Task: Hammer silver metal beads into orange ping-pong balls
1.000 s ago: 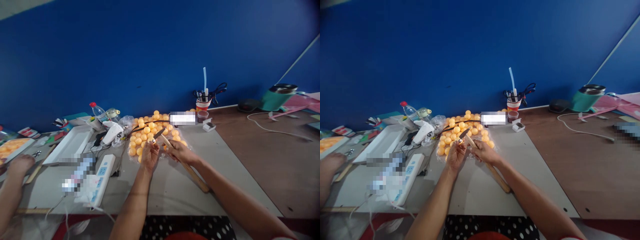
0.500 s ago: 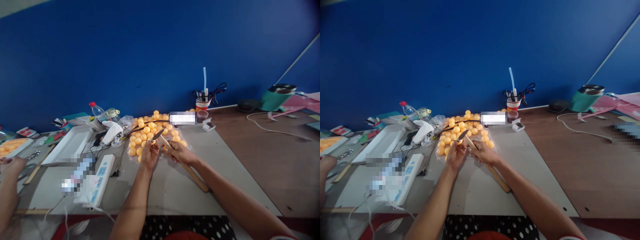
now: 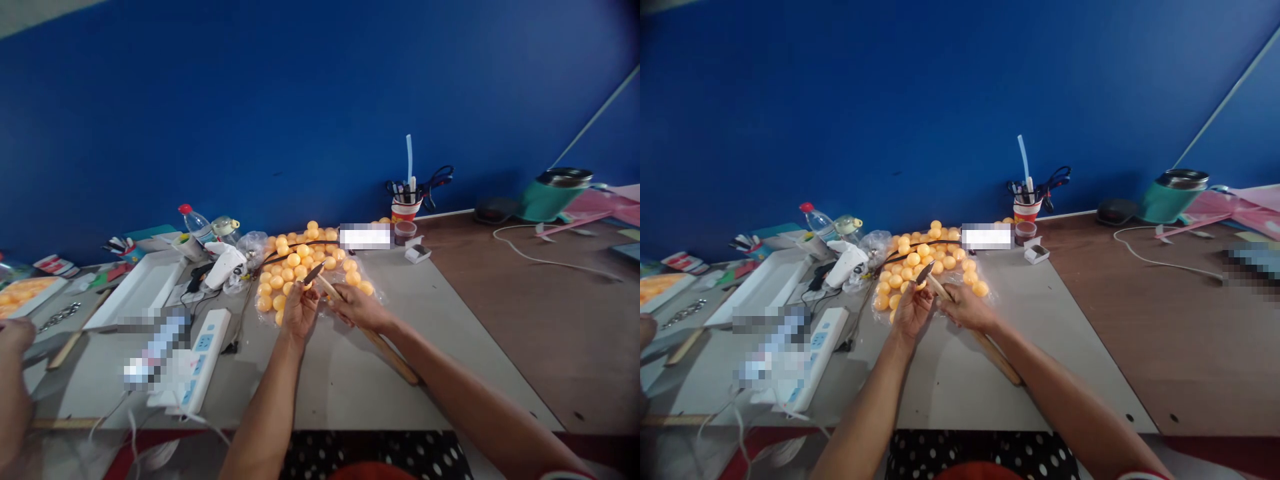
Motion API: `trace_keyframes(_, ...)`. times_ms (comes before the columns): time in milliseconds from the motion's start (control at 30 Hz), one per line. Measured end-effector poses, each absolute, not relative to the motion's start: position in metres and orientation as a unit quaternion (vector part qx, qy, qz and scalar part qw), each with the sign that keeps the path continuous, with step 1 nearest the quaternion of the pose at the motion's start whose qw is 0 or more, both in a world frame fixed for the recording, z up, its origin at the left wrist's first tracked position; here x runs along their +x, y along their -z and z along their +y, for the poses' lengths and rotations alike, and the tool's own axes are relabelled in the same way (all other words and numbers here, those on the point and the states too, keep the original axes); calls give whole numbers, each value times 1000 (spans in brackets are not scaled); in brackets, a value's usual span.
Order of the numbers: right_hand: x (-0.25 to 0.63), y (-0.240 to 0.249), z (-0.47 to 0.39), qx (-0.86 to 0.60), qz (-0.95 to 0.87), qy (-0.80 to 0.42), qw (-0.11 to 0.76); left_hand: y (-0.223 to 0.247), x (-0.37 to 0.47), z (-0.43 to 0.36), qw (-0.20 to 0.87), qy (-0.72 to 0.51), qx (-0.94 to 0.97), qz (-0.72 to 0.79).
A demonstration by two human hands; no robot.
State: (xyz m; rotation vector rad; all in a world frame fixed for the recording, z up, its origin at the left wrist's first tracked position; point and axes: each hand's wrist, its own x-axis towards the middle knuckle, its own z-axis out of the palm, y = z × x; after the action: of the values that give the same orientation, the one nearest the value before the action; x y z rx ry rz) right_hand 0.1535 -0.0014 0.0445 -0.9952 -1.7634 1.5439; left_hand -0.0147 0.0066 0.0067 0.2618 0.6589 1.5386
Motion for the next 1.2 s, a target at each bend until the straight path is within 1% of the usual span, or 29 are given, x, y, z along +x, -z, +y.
trace_keyframes(167,155,-44,0,-343,-637,-605,334,-7,-14,6,671,-673,126,287)
trace_keyframes(333,154,-44,1,-371,-660,-589,280,-5,-14,7,652,-682,113,310)
trace_keyframes(500,153,-43,0,-338,-638,-616,315,-3,-14,8,662,-668,145,308)
trace_keyframes(633,153,-45,0,-369,-656,-595,283,-2,-14,8,649,-679,144,312)
trace_keyframes(800,154,-47,0,-347,-644,-606,312,-1,-14,7,658,-668,167,305)
trace_keyframes(933,152,-47,-1,-389,-654,-583,285,1,-15,8,660,-672,162,294)
trace_keyframes(1067,153,-47,-2,-356,-657,-594,298,1,-15,8,659,-676,174,281)
trace_keyframes(1200,152,-46,-1,-400,-669,-560,280,0,-14,8,658,-672,162,298)
